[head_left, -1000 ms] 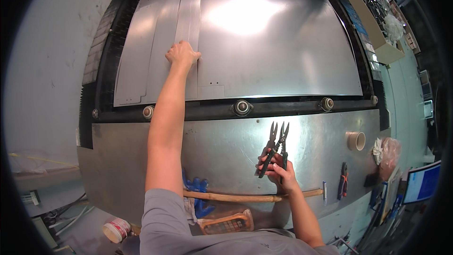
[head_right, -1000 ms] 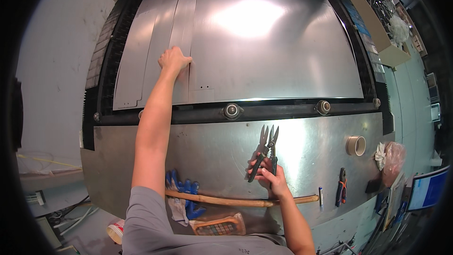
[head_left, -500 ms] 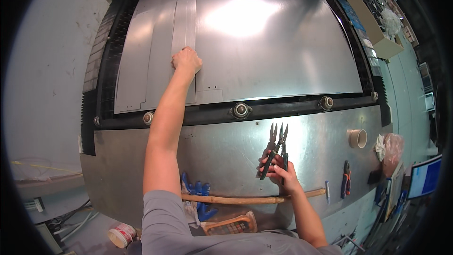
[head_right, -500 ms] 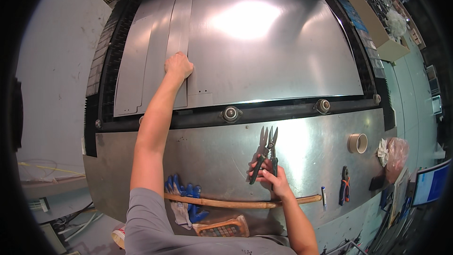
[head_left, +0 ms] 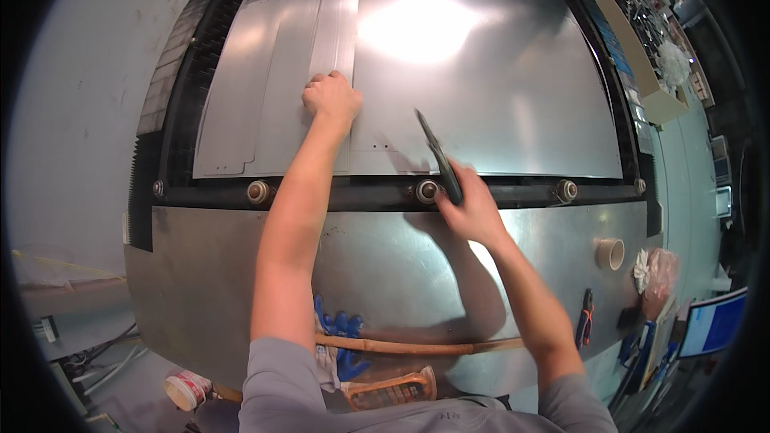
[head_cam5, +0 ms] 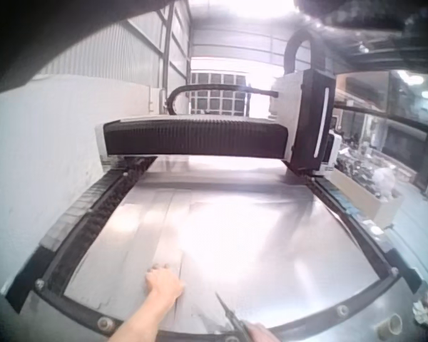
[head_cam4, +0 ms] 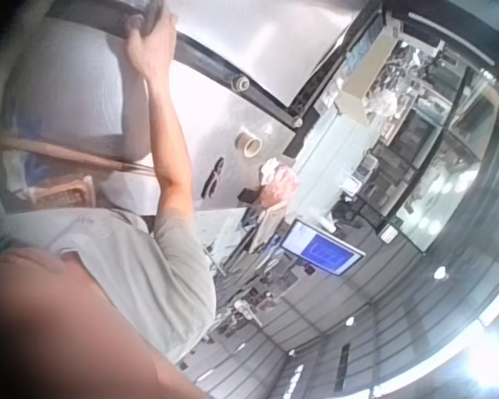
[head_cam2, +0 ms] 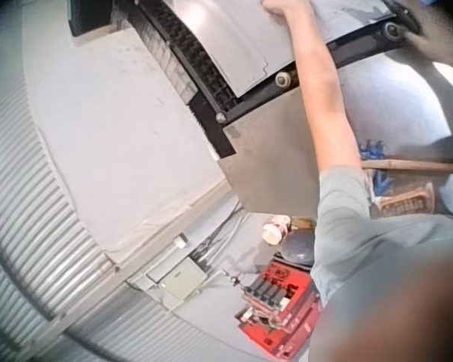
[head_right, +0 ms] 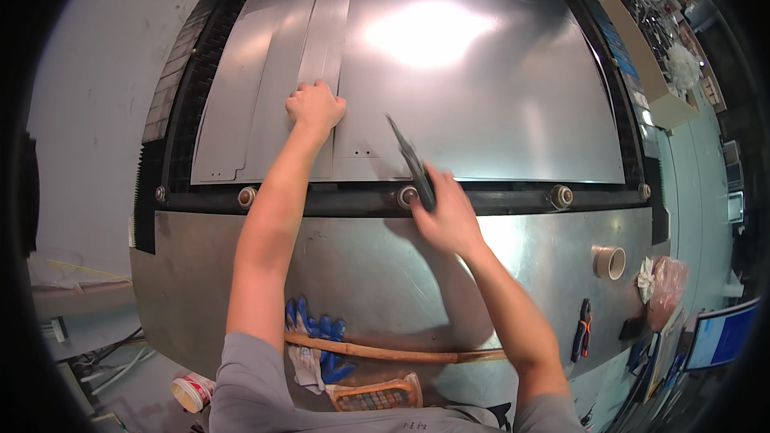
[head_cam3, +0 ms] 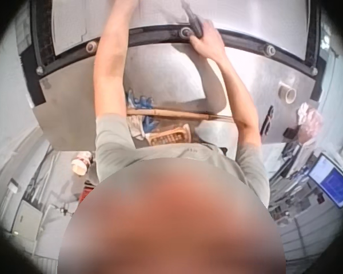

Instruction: The person operates a laser cutting machine using a handheld remote and a wooden stick. They position metal sheets on the machine bed, initiate the cutting process, and use the stick to guide or adjust the material during operation.

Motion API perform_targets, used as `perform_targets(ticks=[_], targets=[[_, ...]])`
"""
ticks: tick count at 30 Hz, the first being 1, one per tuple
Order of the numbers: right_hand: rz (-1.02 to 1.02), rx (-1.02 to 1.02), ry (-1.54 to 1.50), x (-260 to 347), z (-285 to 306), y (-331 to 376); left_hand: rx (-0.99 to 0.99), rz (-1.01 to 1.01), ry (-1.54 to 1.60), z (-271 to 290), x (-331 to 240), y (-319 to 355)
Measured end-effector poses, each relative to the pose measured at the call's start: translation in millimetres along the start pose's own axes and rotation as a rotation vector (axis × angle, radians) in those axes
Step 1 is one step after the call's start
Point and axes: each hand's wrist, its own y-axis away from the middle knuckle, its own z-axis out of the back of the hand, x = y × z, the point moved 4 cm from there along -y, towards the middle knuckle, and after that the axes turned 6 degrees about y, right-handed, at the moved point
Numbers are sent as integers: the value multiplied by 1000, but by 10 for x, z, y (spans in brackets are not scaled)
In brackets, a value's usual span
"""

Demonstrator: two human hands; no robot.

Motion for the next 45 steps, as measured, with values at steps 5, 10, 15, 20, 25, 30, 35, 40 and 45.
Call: perform_targets(ticks=[5,10,15,20,25,30,35,40,45], targets=[[86,-205,359,151,-480,-1642,-10,-7,51,-65,-41,-19],[26,-193,459,172,-822,-2493,-26,-77,113,-163,-2,-90],[16,-118,447,116,-826,-2698,-113,-168,32,-269,-34,-113],[-33,-61,481,103,-823,-2715,11,-210,13,-288,-92,-135],[12,-142,432,103,-808,-2678,94,-147,-29,-185,-177,-74],[-11,-147,357,45,-798,-2663,46,-245,90,-47,-123,-42],[6,-166,326,40,-805,-2641,-79,-249,98,12,-79,-22],[39,-230,338,6,-836,-2591,-171,-204,77,132,-20,14],[72,-272,330,-11,-858,-2564,-228,-160,181,399,293,6]])
